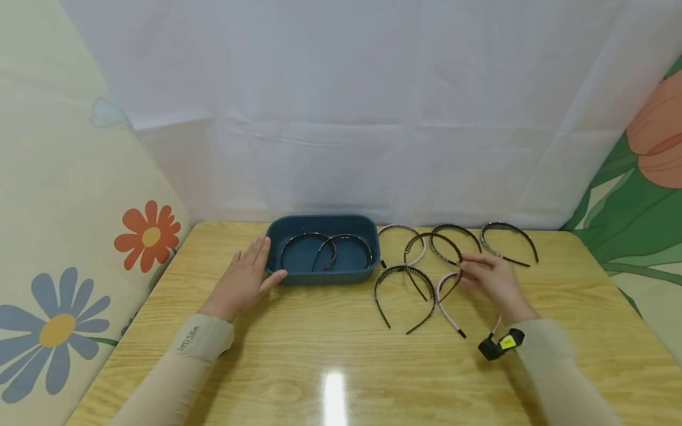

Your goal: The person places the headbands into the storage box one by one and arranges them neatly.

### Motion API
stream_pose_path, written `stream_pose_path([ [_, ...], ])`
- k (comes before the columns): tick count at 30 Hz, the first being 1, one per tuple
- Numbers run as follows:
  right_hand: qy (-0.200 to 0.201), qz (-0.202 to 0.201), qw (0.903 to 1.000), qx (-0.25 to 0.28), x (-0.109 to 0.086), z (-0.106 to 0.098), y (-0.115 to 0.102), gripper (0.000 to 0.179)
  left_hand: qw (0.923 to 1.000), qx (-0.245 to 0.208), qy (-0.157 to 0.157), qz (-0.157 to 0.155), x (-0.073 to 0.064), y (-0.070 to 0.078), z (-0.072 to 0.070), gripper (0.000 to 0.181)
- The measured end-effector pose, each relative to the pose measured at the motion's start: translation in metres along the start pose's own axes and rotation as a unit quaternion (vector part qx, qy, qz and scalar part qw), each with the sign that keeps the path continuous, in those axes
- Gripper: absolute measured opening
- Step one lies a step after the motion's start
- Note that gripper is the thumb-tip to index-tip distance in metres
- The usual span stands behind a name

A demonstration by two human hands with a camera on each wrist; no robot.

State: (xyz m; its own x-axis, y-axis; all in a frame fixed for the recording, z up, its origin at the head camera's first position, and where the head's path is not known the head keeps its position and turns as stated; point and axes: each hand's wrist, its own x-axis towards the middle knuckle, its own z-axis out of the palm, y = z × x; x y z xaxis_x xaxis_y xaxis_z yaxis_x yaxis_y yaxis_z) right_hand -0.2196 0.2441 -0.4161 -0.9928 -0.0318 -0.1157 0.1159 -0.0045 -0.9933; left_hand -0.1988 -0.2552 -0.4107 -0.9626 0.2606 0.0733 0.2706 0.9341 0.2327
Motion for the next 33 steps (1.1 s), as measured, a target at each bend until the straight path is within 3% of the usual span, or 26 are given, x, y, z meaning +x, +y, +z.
stream_pose_path([
  [9, 0.03, -0.029, 0.999, 0.018, 0.006, 0.021, 0.0, 0.041, 1.0, 0.0, -0.008, -0.001, 0.001, 0.001, 0.0, 0.093],
  [19, 0.025, -0.041, 0.9959, 0.076, 0.013, 0.047, -0.01, 0.032, 0.9999, 0.0, -0.013, -0.003, 0.001, 0.0, -0.002, 0.093],
  [33, 0.028, -0.023, 0.9933, 0.11, 0.018, 0.09, -0.023, 0.038, 0.9999, 0.005, -0.014, -0.001, 0.002, -0.001, -0.002, 0.093],
])
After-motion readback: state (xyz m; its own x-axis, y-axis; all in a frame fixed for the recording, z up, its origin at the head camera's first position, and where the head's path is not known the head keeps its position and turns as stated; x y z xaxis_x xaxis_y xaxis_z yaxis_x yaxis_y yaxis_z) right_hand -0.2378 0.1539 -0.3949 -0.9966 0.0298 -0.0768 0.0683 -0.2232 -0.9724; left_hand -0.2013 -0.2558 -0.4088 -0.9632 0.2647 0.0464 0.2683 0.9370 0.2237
